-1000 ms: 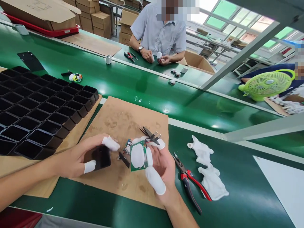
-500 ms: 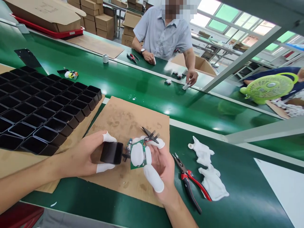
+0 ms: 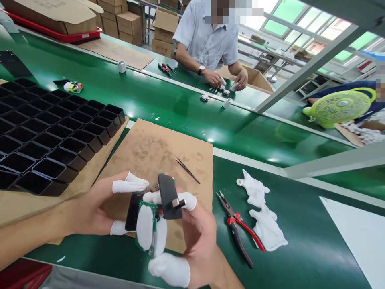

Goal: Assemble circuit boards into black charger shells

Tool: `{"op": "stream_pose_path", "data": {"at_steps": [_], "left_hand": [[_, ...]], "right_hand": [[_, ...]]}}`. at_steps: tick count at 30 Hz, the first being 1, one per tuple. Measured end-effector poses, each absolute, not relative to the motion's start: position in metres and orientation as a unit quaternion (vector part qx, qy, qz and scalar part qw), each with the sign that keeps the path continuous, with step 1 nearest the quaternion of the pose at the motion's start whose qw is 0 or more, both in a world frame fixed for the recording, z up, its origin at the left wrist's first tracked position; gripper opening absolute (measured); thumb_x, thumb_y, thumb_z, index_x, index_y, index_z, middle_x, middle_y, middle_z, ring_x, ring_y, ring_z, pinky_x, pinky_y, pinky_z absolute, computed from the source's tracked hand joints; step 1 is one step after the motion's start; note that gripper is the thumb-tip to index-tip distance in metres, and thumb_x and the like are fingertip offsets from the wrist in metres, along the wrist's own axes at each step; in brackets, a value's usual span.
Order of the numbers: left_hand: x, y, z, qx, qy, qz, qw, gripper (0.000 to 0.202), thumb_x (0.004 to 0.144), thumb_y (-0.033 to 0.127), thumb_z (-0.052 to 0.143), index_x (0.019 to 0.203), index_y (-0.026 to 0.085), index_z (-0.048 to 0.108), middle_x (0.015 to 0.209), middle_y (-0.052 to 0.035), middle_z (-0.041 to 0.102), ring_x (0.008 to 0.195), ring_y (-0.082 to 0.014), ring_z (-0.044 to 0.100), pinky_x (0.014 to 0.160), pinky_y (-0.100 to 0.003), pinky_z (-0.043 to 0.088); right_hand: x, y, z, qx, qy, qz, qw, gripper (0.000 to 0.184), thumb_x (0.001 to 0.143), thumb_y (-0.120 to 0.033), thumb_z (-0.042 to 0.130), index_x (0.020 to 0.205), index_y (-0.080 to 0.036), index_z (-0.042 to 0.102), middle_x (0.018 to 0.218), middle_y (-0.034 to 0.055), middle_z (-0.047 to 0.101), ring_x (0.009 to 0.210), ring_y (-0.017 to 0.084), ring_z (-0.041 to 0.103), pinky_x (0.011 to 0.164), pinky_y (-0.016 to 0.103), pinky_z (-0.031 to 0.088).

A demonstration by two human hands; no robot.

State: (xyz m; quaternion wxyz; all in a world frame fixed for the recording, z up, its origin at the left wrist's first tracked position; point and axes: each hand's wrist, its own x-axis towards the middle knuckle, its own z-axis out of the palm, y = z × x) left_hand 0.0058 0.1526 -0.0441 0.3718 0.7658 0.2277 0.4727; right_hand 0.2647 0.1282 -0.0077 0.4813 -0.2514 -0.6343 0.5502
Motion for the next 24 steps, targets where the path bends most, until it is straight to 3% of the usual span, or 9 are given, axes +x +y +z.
{"op": "stream_pose_path", "data": {"at_steps": [4, 7, 12, 16, 24], "left_hand": [[0.005, 0.151, -0.043, 0.771, 0.228, 0.460, 0.378, 0.072, 0.091, 0.028, 0.095, 0.154, 0.031, 0.061, 0.123, -0.0110, 0.079, 0.108, -0.0286, 0.082, 0.091, -0.039, 0.067], [0.003, 0.149, -0.041, 0.775, 0.233, 0.448, 0.380, 0.070, 0.092, 0.027, 0.093, 0.154, 0.031, 0.061, 0.122, -0.0105, 0.079, 0.106, -0.0279, 0.082, 0.090, -0.038, 0.067], [0.004, 0.150, -0.043, 0.777, 0.231, 0.450, 0.375, 0.074, 0.089, 0.025, 0.095, 0.153, 0.031, 0.060, 0.126, -0.0119, 0.080, 0.108, -0.0297, 0.082, 0.091, -0.040, 0.068], [0.004, 0.152, -0.046, 0.778, 0.222, 0.460, 0.366, 0.074, 0.089, 0.025, 0.095, 0.154, 0.030, 0.060, 0.124, -0.0116, 0.079, 0.105, -0.0282, 0.081, 0.089, -0.038, 0.067], [0.004, 0.150, -0.046, 0.773, 0.237, 0.450, 0.379, 0.071, 0.088, 0.027, 0.096, 0.150, 0.032, 0.062, 0.117, -0.0078, 0.079, 0.101, -0.0272, 0.082, 0.087, -0.036, 0.066]], "right_hand": [[0.259, 0.133, 0.001, -0.248, -0.650, 0.549, 0.464, 0.063, 0.081, -0.036, 0.102, 0.139, -0.032, 0.077, 0.098, 0.0074, 0.085, 0.089, 0.036, 0.083, 0.102, 0.056, 0.069], [0.259, 0.136, 0.003, -0.256, -0.668, 0.534, 0.451, 0.059, 0.082, -0.035, 0.101, 0.136, -0.030, 0.079, 0.109, 0.0101, 0.085, 0.103, 0.038, 0.083, 0.107, 0.058, 0.067], [0.261, 0.135, 0.001, -0.282, -0.701, 0.477, 0.449, 0.077, 0.066, -0.035, 0.112, 0.136, -0.028, 0.079, 0.127, 0.0150, 0.083, 0.117, 0.043, 0.081, 0.101, 0.055, 0.070], [0.258, 0.133, 0.005, -0.300, -0.695, 0.476, 0.447, 0.066, 0.078, -0.035, 0.106, 0.138, -0.032, 0.081, 0.124, 0.0115, 0.084, 0.115, 0.039, 0.081, 0.102, 0.053, 0.069], [0.254, 0.133, 0.004, -0.290, -0.699, 0.471, 0.453, 0.075, 0.074, -0.038, 0.109, 0.143, -0.035, 0.079, 0.123, 0.0103, 0.085, 0.116, 0.039, 0.080, 0.105, 0.055, 0.066]]}}
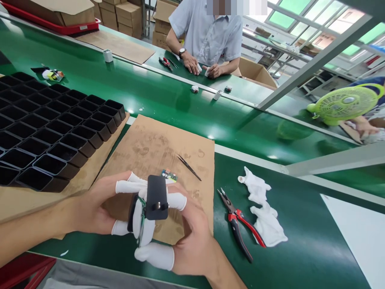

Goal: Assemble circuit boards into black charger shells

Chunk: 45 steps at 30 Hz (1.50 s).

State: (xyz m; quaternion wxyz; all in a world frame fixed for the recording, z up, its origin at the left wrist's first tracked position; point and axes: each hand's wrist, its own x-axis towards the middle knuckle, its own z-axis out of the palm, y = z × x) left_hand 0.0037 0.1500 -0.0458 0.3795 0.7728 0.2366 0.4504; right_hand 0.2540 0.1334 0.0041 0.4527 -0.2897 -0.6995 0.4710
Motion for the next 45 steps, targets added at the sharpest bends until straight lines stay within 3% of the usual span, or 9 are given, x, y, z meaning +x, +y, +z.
{"op": "stream_pose_path", "data": {"at_steps": [4, 8, 14, 22, 28, 34, 40, 45], "left_hand": [[0.003, 0.151, -0.046, 0.774, 0.248, 0.448, 0.374, 0.067, 0.088, 0.032, 0.097, 0.147, 0.030, 0.064, 0.118, -0.0097, 0.080, 0.102, -0.0286, 0.082, 0.089, -0.038, 0.067], [0.001, 0.151, -0.048, 0.779, 0.250, 0.445, 0.363, 0.066, 0.090, 0.034, 0.096, 0.147, 0.029, 0.064, 0.114, -0.0081, 0.080, 0.096, -0.0261, 0.081, 0.085, -0.035, 0.065], [-0.001, 0.151, -0.049, 0.783, 0.239, 0.438, 0.372, 0.071, 0.087, 0.029, 0.097, 0.149, 0.029, 0.062, 0.116, -0.0063, 0.078, 0.101, -0.0262, 0.081, 0.089, -0.035, 0.065], [0.000, 0.151, -0.054, 0.786, 0.246, 0.444, 0.354, 0.066, 0.089, 0.037, 0.097, 0.146, 0.028, 0.065, 0.106, -0.0042, 0.076, 0.089, -0.0238, 0.078, 0.080, -0.033, 0.063], [0.002, 0.158, -0.057, 0.807, 0.216, 0.492, 0.245, 0.070, 0.095, 0.047, 0.091, 0.153, 0.024, 0.060, 0.119, -0.0132, 0.084, 0.106, -0.0313, 0.082, 0.091, -0.043, 0.068], [0.006, 0.159, -0.059, 0.809, 0.225, 0.496, 0.219, 0.067, 0.091, 0.048, 0.091, 0.148, 0.022, 0.065, 0.100, -0.0105, 0.084, 0.087, -0.0301, 0.079, 0.072, -0.043, 0.064], [0.007, 0.159, -0.056, 0.807, 0.246, 0.490, 0.220, 0.059, 0.089, 0.042, 0.092, 0.140, 0.023, 0.069, 0.097, -0.0076, 0.082, 0.080, -0.0250, 0.073, 0.070, -0.038, 0.060], [0.007, 0.158, -0.053, 0.806, 0.252, 0.487, 0.224, 0.057, 0.090, 0.043, 0.094, 0.136, 0.021, 0.068, 0.099, -0.0068, 0.083, 0.084, -0.0231, 0.074, 0.074, -0.035, 0.059]], "right_hand": [[0.252, 0.134, 0.003, -0.294, -0.693, 0.476, 0.455, 0.072, 0.072, -0.041, 0.111, 0.137, -0.033, 0.081, 0.123, 0.0109, 0.085, 0.113, 0.039, 0.081, 0.101, 0.054, 0.069], [0.252, 0.134, 0.001, -0.294, -0.696, 0.478, 0.448, 0.064, 0.074, -0.044, 0.109, 0.132, -0.033, 0.084, 0.121, 0.0099, 0.085, 0.117, 0.040, 0.080, 0.108, 0.057, 0.066], [0.252, 0.135, -0.003, -0.284, -0.702, 0.474, 0.448, 0.075, 0.073, -0.041, 0.110, 0.141, -0.034, 0.080, 0.123, 0.0098, 0.086, 0.114, 0.038, 0.081, 0.102, 0.052, 0.068], [0.257, 0.134, -0.011, -0.280, -0.734, 0.445, 0.429, 0.081, 0.079, -0.036, 0.107, 0.152, -0.038, 0.072, 0.140, 0.0103, 0.079, 0.123, 0.039, 0.077, 0.116, 0.058, 0.061], [0.260, 0.137, -0.012, -0.273, -0.760, 0.430, 0.403, 0.079, 0.083, -0.028, 0.103, 0.152, -0.037, 0.068, 0.143, 0.0096, 0.074, 0.120, 0.034, 0.074, 0.105, 0.050, 0.064], [0.259, 0.139, -0.007, -0.279, -0.790, 0.380, 0.392, 0.068, 0.087, -0.024, 0.095, 0.147, -0.035, 0.065, 0.129, 0.0066, 0.074, 0.111, 0.031, 0.073, 0.104, 0.049, 0.063], [0.260, 0.137, -0.016, -0.269, -0.798, 0.355, 0.407, 0.092, 0.088, -0.014, 0.087, 0.166, -0.042, 0.047, 0.133, 0.0060, 0.072, 0.112, 0.030, 0.073, 0.099, 0.047, 0.065], [0.260, 0.138, -0.016, -0.264, -0.794, 0.374, 0.400, 0.090, 0.092, -0.027, 0.093, 0.167, -0.040, 0.046, 0.143, 0.0102, 0.068, 0.120, 0.034, 0.072, 0.104, 0.050, 0.064]]}}
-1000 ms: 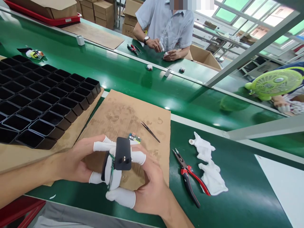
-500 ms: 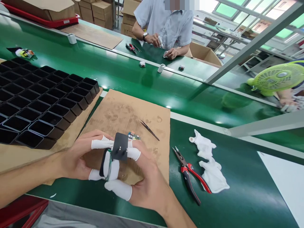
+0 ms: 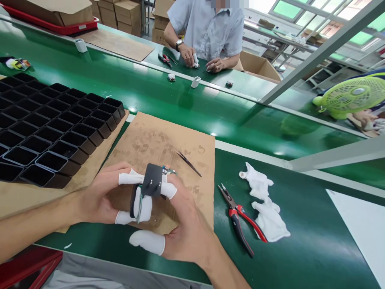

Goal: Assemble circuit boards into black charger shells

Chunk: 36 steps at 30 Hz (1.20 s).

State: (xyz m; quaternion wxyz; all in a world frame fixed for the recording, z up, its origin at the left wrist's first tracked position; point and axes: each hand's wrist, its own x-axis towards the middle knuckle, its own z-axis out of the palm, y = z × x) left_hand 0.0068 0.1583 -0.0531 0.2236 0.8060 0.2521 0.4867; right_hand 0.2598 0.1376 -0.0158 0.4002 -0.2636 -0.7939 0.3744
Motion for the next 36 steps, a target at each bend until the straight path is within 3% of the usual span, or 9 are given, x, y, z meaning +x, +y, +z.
{"op": "stream_pose_path", "data": {"at_steps": [5, 12, 15, 17, 19, 26, 31, 36], "left_hand": [[0.005, 0.157, -0.053, 0.816, 0.258, 0.471, 0.215, 0.059, 0.091, 0.052, 0.093, 0.133, 0.020, 0.068, 0.095, -0.0068, 0.081, 0.083, -0.0239, 0.074, 0.073, -0.036, 0.059], [0.005, 0.157, -0.057, 0.802, 0.230, 0.497, 0.238, 0.063, 0.090, 0.054, 0.092, 0.138, 0.021, 0.067, 0.100, -0.0077, 0.083, 0.081, -0.0237, 0.075, 0.071, -0.036, 0.059], [0.005, 0.156, -0.057, 0.798, 0.246, 0.489, 0.252, 0.061, 0.089, 0.050, 0.094, 0.136, 0.020, 0.069, 0.101, -0.0087, 0.082, 0.082, -0.0238, 0.076, 0.071, -0.036, 0.060], [0.004, 0.155, -0.057, 0.796, 0.260, 0.478, 0.264, 0.060, 0.087, 0.045, 0.096, 0.136, 0.021, 0.070, 0.102, -0.0088, 0.082, 0.084, -0.0239, 0.076, 0.073, -0.035, 0.060], [0.003, 0.155, -0.058, 0.794, 0.261, 0.476, 0.272, 0.062, 0.085, 0.041, 0.097, 0.138, 0.021, 0.071, 0.103, -0.0089, 0.082, 0.087, -0.0245, 0.077, 0.075, -0.036, 0.061], [0.003, 0.159, -0.060, 0.809, 0.216, 0.489, 0.244, 0.067, 0.089, 0.038, 0.094, 0.148, 0.023, 0.066, 0.115, -0.0131, 0.086, 0.091, -0.0265, 0.077, 0.080, -0.040, 0.063], [0.002, 0.158, -0.055, 0.810, 0.217, 0.489, 0.242, 0.063, 0.091, 0.044, 0.093, 0.144, 0.023, 0.066, 0.106, -0.0108, 0.084, 0.086, -0.0253, 0.075, 0.076, -0.037, 0.061], [0.000, 0.157, -0.051, 0.819, 0.229, 0.468, 0.242, 0.064, 0.093, 0.044, 0.092, 0.147, 0.025, 0.064, 0.101, -0.0071, 0.080, 0.086, -0.0243, 0.073, 0.076, -0.035, 0.059]], "right_hand": [[0.260, 0.138, -0.011, -0.294, -0.803, 0.369, 0.364, 0.055, 0.093, -0.025, 0.092, 0.140, -0.031, 0.065, 0.112, 0.0037, 0.063, 0.106, 0.028, 0.067, 0.093, 0.041, 0.061], [0.260, 0.135, -0.021, -0.297, -0.805, 0.355, 0.371, 0.064, 0.091, -0.031, 0.094, 0.148, -0.031, 0.064, 0.118, 0.0057, 0.069, 0.101, 0.028, 0.068, 0.088, 0.043, 0.062], [0.260, 0.129, -0.026, -0.274, -0.763, 0.351, 0.468, 0.078, 0.093, -0.040, 0.094, 0.162, -0.031, 0.059, 0.130, 0.0115, 0.073, 0.111, 0.034, 0.074, 0.099, 0.052, 0.065], [0.262, 0.126, -0.026, -0.276, -0.703, 0.343, 0.559, 0.070, 0.098, -0.045, 0.088, 0.161, -0.027, 0.063, 0.134, 0.0158, 0.074, 0.115, 0.038, 0.076, 0.106, 0.059, 0.065], [0.263, 0.123, -0.023, -0.275, -0.675, 0.343, 0.592, 0.063, 0.099, -0.047, 0.087, 0.153, -0.022, 0.069, 0.132, 0.0181, 0.076, 0.115, 0.040, 0.078, 0.106, 0.061, 0.066], [0.262, 0.128, -0.020, -0.248, -0.740, 0.417, 0.465, 0.080, 0.086, -0.045, 0.101, 0.155, -0.026, 0.066, 0.140, 0.0180, 0.073, 0.126, 0.042, 0.073, 0.114, 0.065, 0.062], [0.261, 0.129, -0.020, -0.261, -0.747, 0.408, 0.456, 0.076, 0.088, -0.043, 0.100, 0.153, -0.024, 0.067, 0.133, 0.0166, 0.075, 0.118, 0.038, 0.076, 0.110, 0.061, 0.065], [0.261, 0.128, -0.023, -0.261, -0.758, 0.388, 0.455, 0.086, 0.083, -0.040, 0.103, 0.157, -0.034, 0.060, 0.132, 0.0124, 0.076, 0.113, 0.037, 0.079, 0.107, 0.058, 0.067]]}}
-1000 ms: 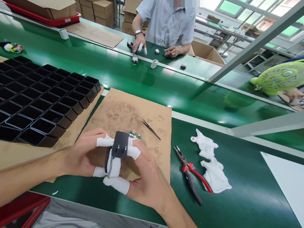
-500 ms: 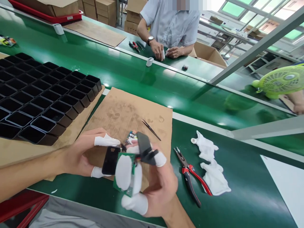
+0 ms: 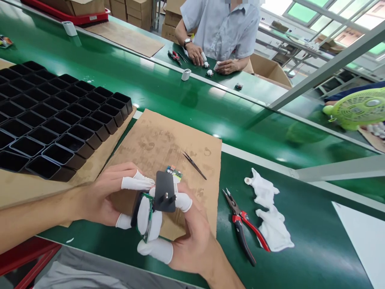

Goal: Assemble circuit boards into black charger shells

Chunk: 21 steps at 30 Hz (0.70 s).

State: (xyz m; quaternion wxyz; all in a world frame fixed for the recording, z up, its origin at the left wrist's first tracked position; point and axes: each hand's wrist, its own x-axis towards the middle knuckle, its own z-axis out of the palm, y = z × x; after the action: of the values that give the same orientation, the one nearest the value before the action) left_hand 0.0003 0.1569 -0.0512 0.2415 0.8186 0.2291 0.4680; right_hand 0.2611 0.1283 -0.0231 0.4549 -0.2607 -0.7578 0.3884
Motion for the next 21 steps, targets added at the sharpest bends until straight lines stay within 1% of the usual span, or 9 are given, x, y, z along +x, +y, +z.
{"op": "stream_pose_path", "data": {"at_steps": [2, 5, 7, 9, 12, 15, 21], "left_hand": [[0.0004, 0.1567, -0.0509, 0.819, 0.233, 0.465, 0.244, 0.059, 0.094, 0.045, 0.090, 0.143, 0.024, 0.065, 0.100, -0.0067, 0.080, 0.086, -0.0237, 0.072, 0.076, -0.035, 0.059], [0.0011, 0.1567, -0.0508, 0.818, 0.235, 0.466, 0.241, 0.056, 0.094, 0.045, 0.089, 0.140, 0.023, 0.066, 0.100, -0.0067, 0.079, 0.085, -0.0234, 0.071, 0.076, -0.035, 0.057], [0.0013, 0.1566, -0.0506, 0.817, 0.234, 0.470, 0.237, 0.055, 0.094, 0.043, 0.089, 0.139, 0.022, 0.066, 0.101, -0.0069, 0.080, 0.085, -0.0231, 0.071, 0.075, -0.035, 0.057], [0.0012, 0.1563, -0.0503, 0.818, 0.238, 0.467, 0.239, 0.055, 0.093, 0.039, 0.089, 0.139, 0.022, 0.066, 0.103, -0.0069, 0.080, 0.086, -0.0228, 0.071, 0.077, -0.034, 0.057], [0.0008, 0.1558, -0.0501, 0.817, 0.244, 0.463, 0.243, 0.055, 0.092, 0.037, 0.089, 0.139, 0.023, 0.066, 0.104, -0.0070, 0.080, 0.088, -0.0231, 0.071, 0.079, -0.034, 0.058], [0.0009, 0.1555, -0.0498, 0.815, 0.246, 0.465, 0.242, 0.055, 0.091, 0.038, 0.091, 0.139, 0.022, 0.067, 0.103, -0.0070, 0.080, 0.087, -0.0232, 0.071, 0.078, -0.034, 0.057], [0.0009, 0.1560, -0.0495, 0.818, 0.246, 0.463, 0.239, 0.057, 0.090, 0.038, 0.091, 0.139, 0.024, 0.066, 0.106, -0.0059, 0.081, 0.088, -0.0226, 0.073, 0.080, -0.033, 0.058]], "right_hand": [[0.2613, 0.1282, -0.0236, -0.267, -0.765, 0.373, 0.451, 0.087, 0.082, -0.040, 0.104, 0.157, -0.037, 0.059, 0.133, 0.0118, 0.075, 0.112, 0.037, 0.079, 0.106, 0.058, 0.068], [0.2610, 0.1277, -0.0231, -0.282, -0.766, 0.374, 0.441, 0.081, 0.083, -0.042, 0.102, 0.153, -0.038, 0.061, 0.132, 0.0124, 0.075, 0.110, 0.039, 0.078, 0.100, 0.060, 0.069], [0.2605, 0.1274, -0.0225, -0.289, -0.765, 0.372, 0.439, 0.079, 0.085, -0.042, 0.101, 0.153, -0.039, 0.061, 0.129, 0.0124, 0.074, 0.107, 0.040, 0.077, 0.096, 0.060, 0.070], [0.2600, 0.1274, -0.0224, -0.283, -0.769, 0.364, 0.442, 0.081, 0.086, -0.041, 0.100, 0.156, -0.040, 0.060, 0.128, 0.0121, 0.074, 0.106, 0.039, 0.077, 0.092, 0.057, 0.071], [0.2596, 0.1278, -0.0223, -0.273, -0.773, 0.359, 0.447, 0.083, 0.088, -0.038, 0.099, 0.160, -0.040, 0.057, 0.130, 0.0125, 0.074, 0.107, 0.038, 0.076, 0.092, 0.055, 0.070], [0.2594, 0.1290, -0.0208, -0.280, -0.776, 0.361, 0.435, 0.081, 0.087, -0.033, 0.099, 0.157, -0.039, 0.059, 0.129, 0.0124, 0.074, 0.108, 0.037, 0.077, 0.093, 0.054, 0.070], [0.2580, 0.1323, -0.0175, -0.253, -0.789, 0.343, 0.441, 0.091, 0.087, -0.026, 0.099, 0.163, -0.046, 0.053, 0.128, 0.0098, 0.074, 0.104, 0.035, 0.076, 0.089, 0.051, 0.070]]}}
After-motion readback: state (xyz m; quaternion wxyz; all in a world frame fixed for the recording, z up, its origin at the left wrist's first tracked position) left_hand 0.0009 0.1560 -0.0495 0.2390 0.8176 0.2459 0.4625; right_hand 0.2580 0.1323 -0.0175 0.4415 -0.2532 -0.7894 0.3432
